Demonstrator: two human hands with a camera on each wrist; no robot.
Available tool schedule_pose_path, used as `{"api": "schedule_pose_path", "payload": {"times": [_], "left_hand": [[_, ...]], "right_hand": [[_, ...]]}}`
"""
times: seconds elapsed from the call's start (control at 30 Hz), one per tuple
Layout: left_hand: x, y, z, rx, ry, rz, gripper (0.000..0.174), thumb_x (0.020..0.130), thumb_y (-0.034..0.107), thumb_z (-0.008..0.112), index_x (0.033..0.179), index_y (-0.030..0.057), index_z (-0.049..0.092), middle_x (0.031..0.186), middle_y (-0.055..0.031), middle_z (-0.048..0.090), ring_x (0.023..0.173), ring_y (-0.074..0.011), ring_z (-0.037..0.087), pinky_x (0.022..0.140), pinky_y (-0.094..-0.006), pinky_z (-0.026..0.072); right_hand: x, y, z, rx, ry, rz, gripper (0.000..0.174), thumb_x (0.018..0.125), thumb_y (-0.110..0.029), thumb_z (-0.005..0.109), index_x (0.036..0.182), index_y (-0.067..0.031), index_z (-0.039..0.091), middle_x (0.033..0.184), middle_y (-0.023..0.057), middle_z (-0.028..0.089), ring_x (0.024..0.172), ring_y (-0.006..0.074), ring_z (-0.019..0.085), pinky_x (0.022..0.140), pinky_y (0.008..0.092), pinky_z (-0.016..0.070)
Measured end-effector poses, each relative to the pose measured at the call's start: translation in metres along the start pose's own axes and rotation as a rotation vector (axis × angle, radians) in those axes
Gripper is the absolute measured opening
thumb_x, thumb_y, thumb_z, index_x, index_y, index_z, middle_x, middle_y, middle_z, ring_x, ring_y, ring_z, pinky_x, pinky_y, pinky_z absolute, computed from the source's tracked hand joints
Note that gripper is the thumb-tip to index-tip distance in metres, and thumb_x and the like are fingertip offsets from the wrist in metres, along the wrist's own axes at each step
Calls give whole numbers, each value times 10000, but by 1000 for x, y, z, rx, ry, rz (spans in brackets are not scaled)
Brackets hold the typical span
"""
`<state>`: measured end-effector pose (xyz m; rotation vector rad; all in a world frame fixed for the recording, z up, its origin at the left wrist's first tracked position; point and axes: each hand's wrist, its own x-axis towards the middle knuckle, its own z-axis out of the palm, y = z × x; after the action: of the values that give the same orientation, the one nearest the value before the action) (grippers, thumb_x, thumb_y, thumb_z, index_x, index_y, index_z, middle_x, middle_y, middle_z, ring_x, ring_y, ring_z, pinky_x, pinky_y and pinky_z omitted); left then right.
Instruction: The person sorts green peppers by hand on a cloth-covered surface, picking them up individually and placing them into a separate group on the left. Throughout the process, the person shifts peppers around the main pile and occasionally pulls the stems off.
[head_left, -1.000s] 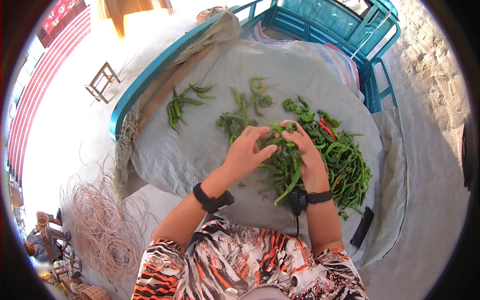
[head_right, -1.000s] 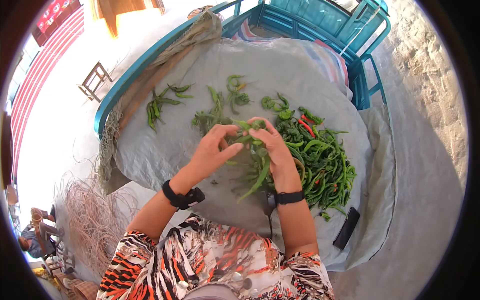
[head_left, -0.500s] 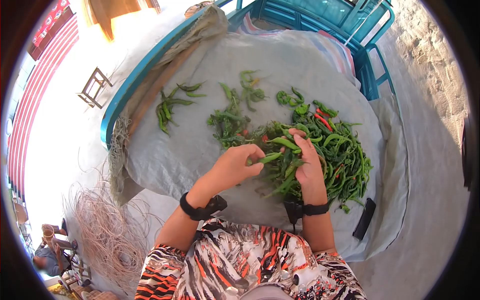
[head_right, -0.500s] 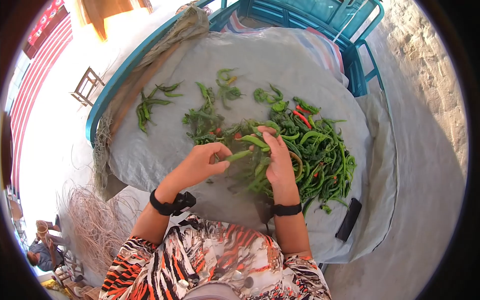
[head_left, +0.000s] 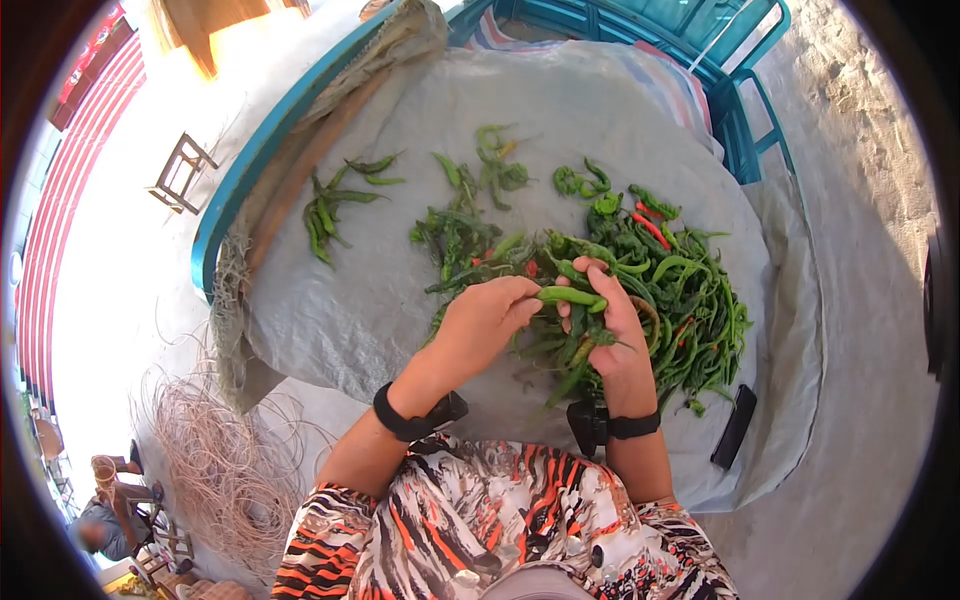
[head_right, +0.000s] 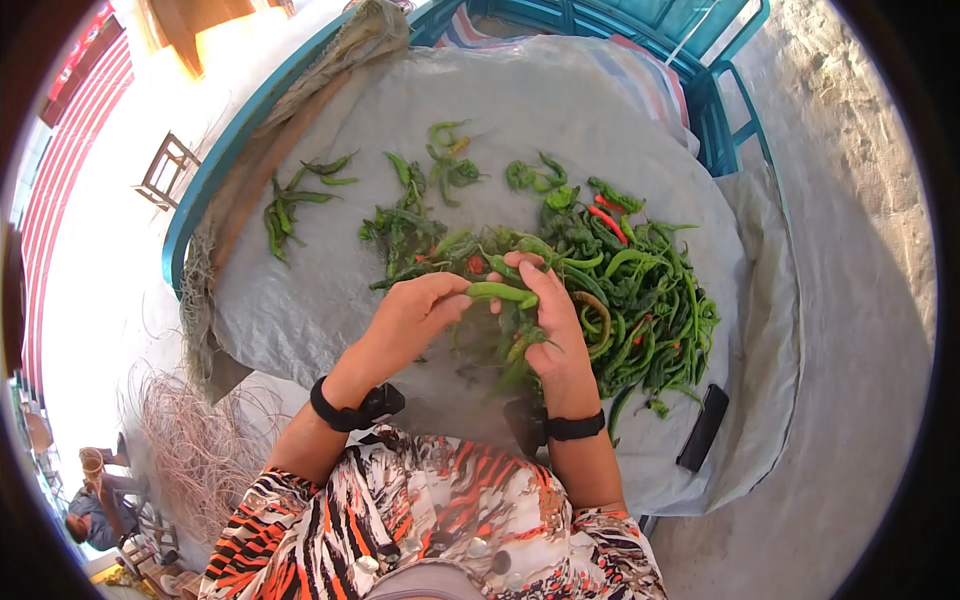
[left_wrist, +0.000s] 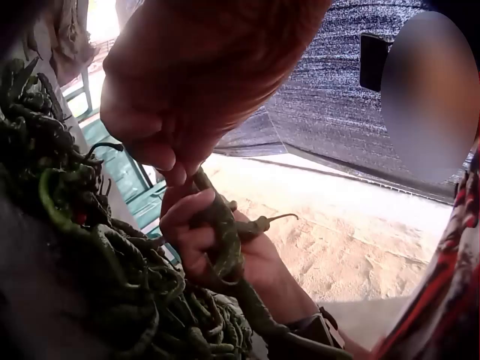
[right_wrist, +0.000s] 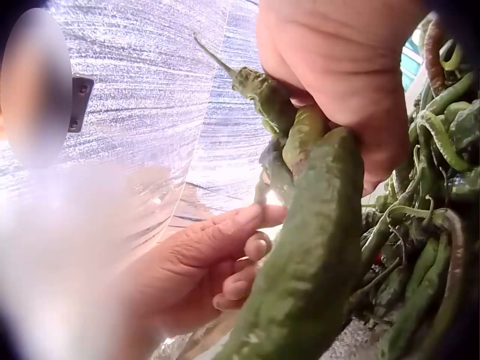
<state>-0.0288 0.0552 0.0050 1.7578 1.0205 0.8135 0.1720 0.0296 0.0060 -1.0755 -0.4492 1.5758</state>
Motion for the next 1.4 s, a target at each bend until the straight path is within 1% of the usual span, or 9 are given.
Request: {"api": "schedule_pose_path", "payload": {"times": [0.2,0.33,0.5,0.73,0.93,1.03,1.13,1.2,1.4], "left_hand": [[2,7,-32,-105,134,-188,266,943,130,653,1170,-8,639,851,-64,664,668,-124,564,662,-276,483],[12,13,-21,179,358,1,320,925,120,676,1221,10,627,1001,-89,654,657,-149,559,672,-289,495],[14,-2,1,62,128,135,295,942,102,654,1222,17,625,982,-94,659,681,-146,576,686,-300,504],[13,1,1,-317,67,-141,122,988,113,600,1045,9,629,834,-23,647,667,-92,549,619,-249,466],[34,0,-31,-277,223,-257,163,963,130,627,1075,12,644,849,-40,644,649,-88,541,594,-255,458],[44,-19,-24,219,555,24,283,913,148,685,1159,15,637,900,-72,642,647,-104,546,604,-275,467],[33,-2,-16,303,511,23,430,869,144,723,1263,27,597,956,-79,641,659,-132,559,638,-299,481],[20,10,-6,130,196,42,432,878,189,713,1263,43,580,932,-88,663,707,-201,625,653,-351,494],[-4,23,24,119,-297,12,283,942,286,630,1047,24,605,824,-138,688,718,-355,665,630,-437,491]], "right_hand": [[8,-4,-22,179,0,49,239,1005,-304,586,1166,-131,628,984,76,679,733,156,634,521,280,488],[5,-5,-10,230,-135,126,263,1019,-313,567,1198,-125,609,982,88,665,722,162,616,515,271,474],[5,0,-5,283,-280,268,304,1038,-322,533,1256,-115,574,997,104,638,713,172,587,502,258,450],[0,6,-8,457,-331,378,329,1060,-326,474,1304,-126,566,1015,102,619,707,165,516,483,252,394],[5,13,-24,594,-376,368,334,1063,-339,463,1311,-155,590,1026,69,604,719,149,499,488,253,379],[5,8,-25,543,-365,336,333,1064,-341,462,1295,-146,603,1021,54,606,725,141,504,498,252,383],[3,5,-18,462,-328,243,328,1064,-342,470,1276,-132,607,1008,42,602,734,137,516,508,253,391],[4,5,-18,418,-264,138,323,1063,-340,479,1267,-123,603,997,36,597,744,136,526,518,251,399],[2,4,-3,307,-59,-32,267,1041,-273,549,1248,-106,581,977,8,596,787,119,579,608,241,483]]}}
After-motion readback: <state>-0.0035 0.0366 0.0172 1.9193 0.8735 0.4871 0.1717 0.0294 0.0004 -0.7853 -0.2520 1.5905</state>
